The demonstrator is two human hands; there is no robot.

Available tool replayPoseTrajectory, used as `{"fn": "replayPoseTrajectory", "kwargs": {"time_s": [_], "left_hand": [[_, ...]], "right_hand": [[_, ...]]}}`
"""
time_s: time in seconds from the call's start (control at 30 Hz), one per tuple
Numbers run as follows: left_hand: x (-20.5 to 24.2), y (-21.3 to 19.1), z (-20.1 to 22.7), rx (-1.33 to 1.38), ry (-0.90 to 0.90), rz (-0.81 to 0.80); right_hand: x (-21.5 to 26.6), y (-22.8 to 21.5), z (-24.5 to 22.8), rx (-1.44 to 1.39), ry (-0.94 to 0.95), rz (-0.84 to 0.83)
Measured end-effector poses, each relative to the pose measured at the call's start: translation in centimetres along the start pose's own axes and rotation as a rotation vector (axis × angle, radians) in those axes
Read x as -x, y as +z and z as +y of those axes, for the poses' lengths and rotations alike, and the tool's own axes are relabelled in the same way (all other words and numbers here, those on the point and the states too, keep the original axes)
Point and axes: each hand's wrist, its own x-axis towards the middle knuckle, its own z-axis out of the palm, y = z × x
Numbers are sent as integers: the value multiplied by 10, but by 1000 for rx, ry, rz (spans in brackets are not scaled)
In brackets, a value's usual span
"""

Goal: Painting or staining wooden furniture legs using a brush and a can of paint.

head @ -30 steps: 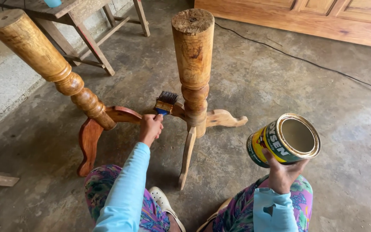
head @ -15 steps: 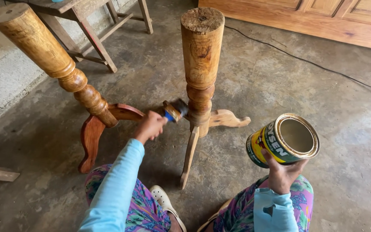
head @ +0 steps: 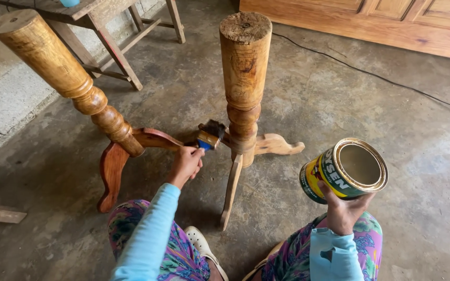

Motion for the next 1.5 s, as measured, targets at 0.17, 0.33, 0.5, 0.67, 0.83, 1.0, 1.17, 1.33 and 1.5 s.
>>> {"fn": "replayPoseTrajectory", "kwargs": {"time_s": [0.17,0.33,0.5,0.67,0.83,1.0,1.17,1.33,1.5], "left_hand": [[-4,89,-37,-239,325,325],[40,159,-40,-256,395,154],[47,151,-6,90,168,90],[37,137,-21,377,2,145],[42,117,-25,567,-48,412],[48,152,-14,464,-17,255],[65,200,-1,308,-3,-14],[44,155,-14,364,52,96],[28,104,-36,411,44,248]], "right_hand": [[0,5,2,-36,-60,-14],[2,4,0,3,-20,-6],[2,-1,-5,-16,-20,-19],[-2,-9,0,42,-55,20],[-2,-14,2,17,-12,22],[-2,-5,-9,-21,-4,9],[-2,-5,-3,9,-24,6],[-1,-13,6,-20,-43,14],[-3,-14,1,-14,-24,22]]}}
